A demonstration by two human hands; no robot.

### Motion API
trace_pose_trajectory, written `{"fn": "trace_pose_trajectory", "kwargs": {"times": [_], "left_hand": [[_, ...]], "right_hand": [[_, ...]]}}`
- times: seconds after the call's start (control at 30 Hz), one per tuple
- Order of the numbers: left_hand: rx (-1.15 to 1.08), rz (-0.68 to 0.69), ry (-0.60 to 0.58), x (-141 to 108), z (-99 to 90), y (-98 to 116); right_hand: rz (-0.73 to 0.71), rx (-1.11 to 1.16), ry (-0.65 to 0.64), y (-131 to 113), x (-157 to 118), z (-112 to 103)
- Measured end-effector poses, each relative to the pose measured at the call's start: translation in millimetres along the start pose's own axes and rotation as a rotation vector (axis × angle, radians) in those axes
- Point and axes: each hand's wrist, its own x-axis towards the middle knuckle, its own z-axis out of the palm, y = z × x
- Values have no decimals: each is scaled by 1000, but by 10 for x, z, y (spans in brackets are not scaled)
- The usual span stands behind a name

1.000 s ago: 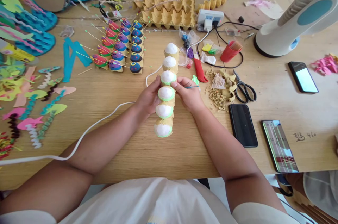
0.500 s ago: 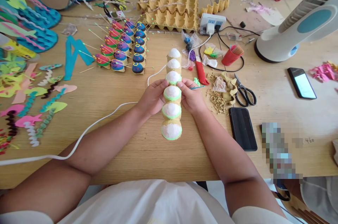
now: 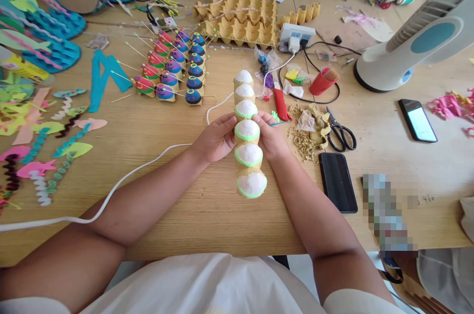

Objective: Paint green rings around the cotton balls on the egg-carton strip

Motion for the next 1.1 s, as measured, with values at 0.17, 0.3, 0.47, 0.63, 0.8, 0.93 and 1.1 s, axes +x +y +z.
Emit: {"fn": "trace_pose_trajectory", "kwargs": {"times": [0.17,0.3,0.47,0.63,0.8,0.93,1.1], "left_hand": [[-2,-23,40,8,-9,-32],[33,2,63,19,11,-22],[-17,-58,88,20,36,24],[-15,-98,125,21,-9,33],[-14,-116,137,26,-65,60],[-13,-150,142,7,-40,67],[-9,-152,134,3,-20,54]], "right_hand": [[-44,67,9,23,0,30],[-54,114,-56,22,10,23],[-134,80,6,-75,59,2],[-190,-3,119,-142,80,1],[-182,35,9,-170,20,60],[-197,8,-28,-154,-22,109],[-210,-20,-14,-88,8,74]]}}
